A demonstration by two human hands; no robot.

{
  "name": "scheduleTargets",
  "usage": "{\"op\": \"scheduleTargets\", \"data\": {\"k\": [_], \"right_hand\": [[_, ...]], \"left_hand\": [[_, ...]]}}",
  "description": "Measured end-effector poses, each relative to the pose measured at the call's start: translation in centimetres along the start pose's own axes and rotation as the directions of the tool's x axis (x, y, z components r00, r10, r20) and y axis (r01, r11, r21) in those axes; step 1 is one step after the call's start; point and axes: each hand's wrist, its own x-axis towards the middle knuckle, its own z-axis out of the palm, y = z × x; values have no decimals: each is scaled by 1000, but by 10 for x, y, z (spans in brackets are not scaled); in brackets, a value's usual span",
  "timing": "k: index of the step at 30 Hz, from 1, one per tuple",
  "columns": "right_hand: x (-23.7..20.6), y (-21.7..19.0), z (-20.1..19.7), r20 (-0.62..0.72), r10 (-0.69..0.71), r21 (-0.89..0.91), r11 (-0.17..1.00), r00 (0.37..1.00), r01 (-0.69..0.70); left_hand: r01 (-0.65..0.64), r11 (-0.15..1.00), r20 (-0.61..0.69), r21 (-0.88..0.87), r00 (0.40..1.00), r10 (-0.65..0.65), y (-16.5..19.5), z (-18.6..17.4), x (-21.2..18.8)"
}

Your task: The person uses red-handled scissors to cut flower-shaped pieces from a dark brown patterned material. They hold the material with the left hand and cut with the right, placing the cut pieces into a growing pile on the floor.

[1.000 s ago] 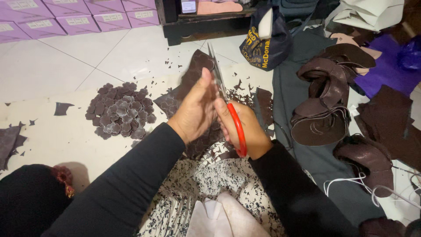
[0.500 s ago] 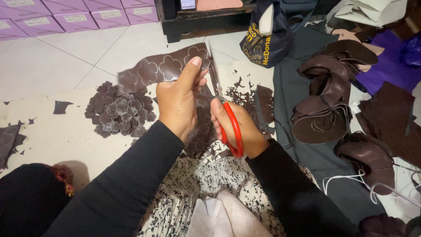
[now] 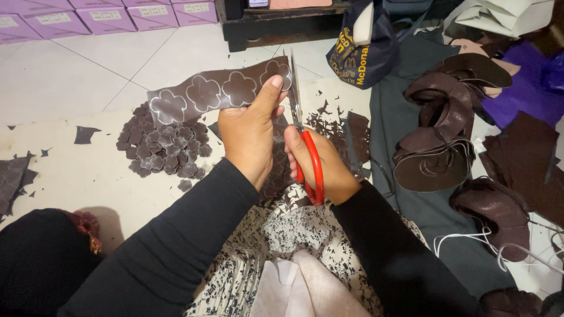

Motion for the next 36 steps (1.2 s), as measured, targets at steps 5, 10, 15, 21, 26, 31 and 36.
{"op": "scheduleTargets", "data": {"k": [5, 10, 15, 21, 26, 31, 36], "right_hand": [[-2, -5, 5, -24, 8, 41, 999, 1000, -7], [-7, -11, 9, -22, -36, 76, 996, 999, 37], [-9, -13, 7, -6, -26, 68, 997, 1000, 26], [-7, -8, 6, -5, -15, 129, 992, 1000, 15], [-2, -4, 2, 4, -83, 82, 993, 997, 83], [-5, -2, 3, 23, -65, 180, 982, 998, 60], [-4, -5, 4, 34, -41, 237, 971, 999, 31]], "left_hand": [[-7, 1000, -24, 9, 1000, 7, -1, 1, 1], [27, 999, -48, -24, 998, -28, -1, 2, 0], [16, 1000, -64, 5, 998, -16, 3, 1, 0], [-5, 1000, -30, -11, 1000, 5, 5, 1, -1], [1, 1000, -36, 19, 999, -1, 2, 3, -3], [-1, 1000, -27, -15, 1000, 0, 2, 3, -3], [-11, 1000, -16, -1, 1000, 11, 6, 0, 0]]}}
